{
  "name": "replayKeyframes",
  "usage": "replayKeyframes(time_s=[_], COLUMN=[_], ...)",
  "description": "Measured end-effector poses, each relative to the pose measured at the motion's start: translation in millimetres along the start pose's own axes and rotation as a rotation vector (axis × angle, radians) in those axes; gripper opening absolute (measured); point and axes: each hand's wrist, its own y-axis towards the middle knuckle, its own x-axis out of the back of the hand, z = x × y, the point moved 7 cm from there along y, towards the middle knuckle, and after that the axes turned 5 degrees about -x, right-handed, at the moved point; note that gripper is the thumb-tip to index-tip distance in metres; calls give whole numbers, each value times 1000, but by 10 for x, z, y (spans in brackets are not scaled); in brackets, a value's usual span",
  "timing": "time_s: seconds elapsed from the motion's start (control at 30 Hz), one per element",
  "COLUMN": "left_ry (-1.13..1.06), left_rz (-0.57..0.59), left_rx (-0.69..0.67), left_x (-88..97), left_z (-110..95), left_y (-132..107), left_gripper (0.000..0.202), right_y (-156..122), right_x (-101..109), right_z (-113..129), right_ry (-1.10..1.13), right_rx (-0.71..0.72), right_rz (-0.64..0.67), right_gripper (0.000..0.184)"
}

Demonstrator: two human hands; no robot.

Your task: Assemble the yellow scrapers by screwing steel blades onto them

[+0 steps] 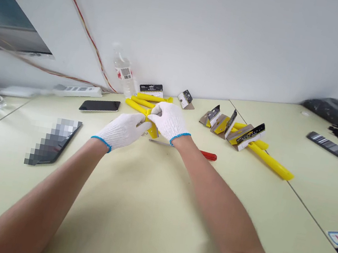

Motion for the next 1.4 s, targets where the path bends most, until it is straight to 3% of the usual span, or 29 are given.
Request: replayKeyframes(time_s=[0.1,0.23,0.3,0.57,0.73,0.87,0.97,1.17,1.4], left_ry=[-16,-87,-126,-280,-259,-242,-223,-188,-126], left_rz=[-7,14,27,60,45,-85,-168,-197,-197], left_rx=[-32,0,23,87,86,85,58,27,-57], left_x=[11,39,65,166,166,248,312,307,275], left_z=[-5,41,60,111,161,177,136,106,103], left_y=[-8,-10,-11,-52,-34,-21,-32,-29,-3], left_gripper=[33,36,39,40,39,29,46,49,55], right_y=[-23,-112,-149,-276,-237,-181,-155,-175,-206], right_x=[41,-2,16,-63,-162,-183,-175,-127,0], right_z=[-52,-76,-92,-104,-128,-174,-203,-182,-52], right_ry=[59,216,252,59,104,183,215,190,78], right_rx=[-137,-251,-282,-165,-136,-164,-173,-167,-155], right_rz=[32,263,315,596,540,458,439,433,367], right_gripper=[18,20,24,40,37,35,35,36,16])
